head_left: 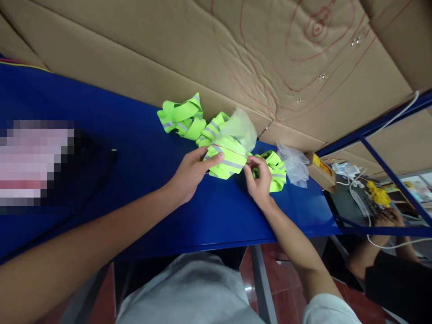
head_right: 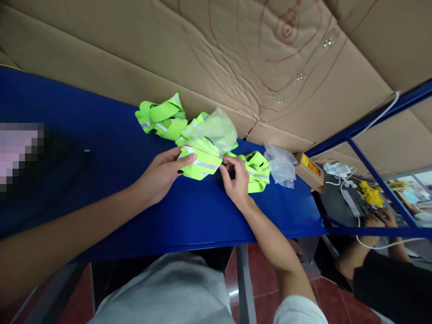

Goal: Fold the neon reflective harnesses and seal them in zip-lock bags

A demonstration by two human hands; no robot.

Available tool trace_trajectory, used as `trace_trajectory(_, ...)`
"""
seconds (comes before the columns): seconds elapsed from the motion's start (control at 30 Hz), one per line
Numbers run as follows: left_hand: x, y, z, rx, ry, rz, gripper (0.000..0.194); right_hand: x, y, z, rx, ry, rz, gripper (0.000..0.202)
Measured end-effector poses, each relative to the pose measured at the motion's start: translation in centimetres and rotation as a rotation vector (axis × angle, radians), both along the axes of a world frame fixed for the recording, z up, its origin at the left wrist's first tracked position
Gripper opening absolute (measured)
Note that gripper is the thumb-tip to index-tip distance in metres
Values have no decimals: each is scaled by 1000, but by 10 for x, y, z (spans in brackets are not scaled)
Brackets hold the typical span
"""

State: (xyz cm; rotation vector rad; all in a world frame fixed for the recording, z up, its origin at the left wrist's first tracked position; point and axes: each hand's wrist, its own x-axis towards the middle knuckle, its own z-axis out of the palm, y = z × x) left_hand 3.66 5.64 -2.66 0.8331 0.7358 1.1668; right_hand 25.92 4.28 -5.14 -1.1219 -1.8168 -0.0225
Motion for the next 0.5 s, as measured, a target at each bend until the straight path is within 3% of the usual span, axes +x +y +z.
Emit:
trace_trajectory(0.27, 0, -2, -9, -73, 63, -217, 55, 10, 0, 10, 192, -117, 51, 16)
trace_trajectory(0.5, 2, 1, -13, -125, 26, -163, 50, 17, -2, 22, 91, -182, 122, 8)
